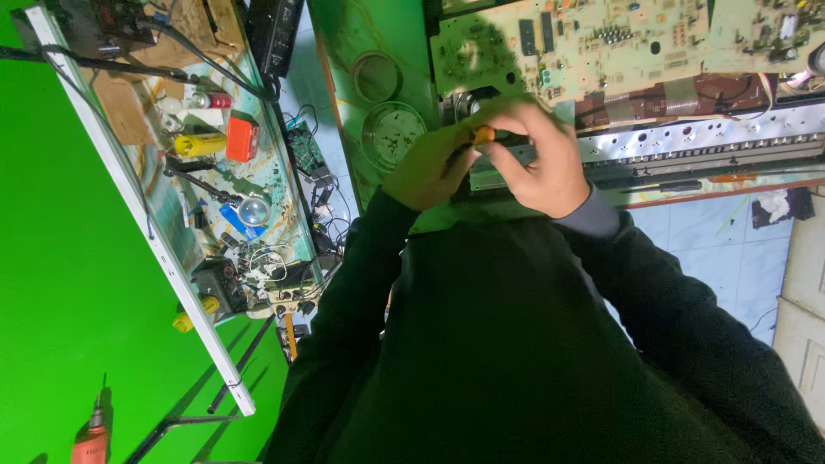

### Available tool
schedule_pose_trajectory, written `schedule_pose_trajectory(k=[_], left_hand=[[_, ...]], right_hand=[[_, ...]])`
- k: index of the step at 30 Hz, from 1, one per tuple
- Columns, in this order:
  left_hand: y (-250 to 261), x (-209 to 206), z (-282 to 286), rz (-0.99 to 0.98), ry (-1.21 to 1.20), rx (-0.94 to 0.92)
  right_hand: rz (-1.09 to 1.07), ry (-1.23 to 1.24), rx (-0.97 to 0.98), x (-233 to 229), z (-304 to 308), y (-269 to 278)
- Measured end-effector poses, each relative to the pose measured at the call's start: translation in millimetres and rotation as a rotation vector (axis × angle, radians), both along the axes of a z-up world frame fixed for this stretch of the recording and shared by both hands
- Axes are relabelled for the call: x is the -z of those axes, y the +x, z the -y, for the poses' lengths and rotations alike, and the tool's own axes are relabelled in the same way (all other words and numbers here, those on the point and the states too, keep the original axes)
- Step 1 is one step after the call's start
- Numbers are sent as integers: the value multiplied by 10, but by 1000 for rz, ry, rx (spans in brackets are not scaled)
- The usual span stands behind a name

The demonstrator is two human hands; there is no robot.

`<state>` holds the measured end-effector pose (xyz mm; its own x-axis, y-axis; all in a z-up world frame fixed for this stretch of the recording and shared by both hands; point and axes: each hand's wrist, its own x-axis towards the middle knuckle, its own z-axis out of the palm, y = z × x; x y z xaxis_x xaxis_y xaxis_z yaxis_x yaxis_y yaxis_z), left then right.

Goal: The person uses a screwdriver to remove screws from a disassembled electronic device on a workbench. They place the screws into a small metal bowl and continue to manipulate the device's internal components.

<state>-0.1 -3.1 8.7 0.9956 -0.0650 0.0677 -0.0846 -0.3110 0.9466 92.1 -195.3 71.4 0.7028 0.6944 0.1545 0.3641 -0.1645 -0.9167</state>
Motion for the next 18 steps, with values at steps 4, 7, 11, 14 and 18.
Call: schedule_pose_trajectory(k=[4,7,11,14,18], left_hand=[[44,-20,-29,-127,107,-124],[120,37,-6,59,127,-166],[72,64,38,10,-24,-67],[56,82,27,34,24,-61],[76,102,-35,99,-100,-94]], right_hand=[[305,6,-130,115,-48,-37],[375,0,-85,177,-129,-89],[165,-56,66,173,-74,-19],[82,1,24,148,-9,56],[200,20,-130,27,-14,21]])
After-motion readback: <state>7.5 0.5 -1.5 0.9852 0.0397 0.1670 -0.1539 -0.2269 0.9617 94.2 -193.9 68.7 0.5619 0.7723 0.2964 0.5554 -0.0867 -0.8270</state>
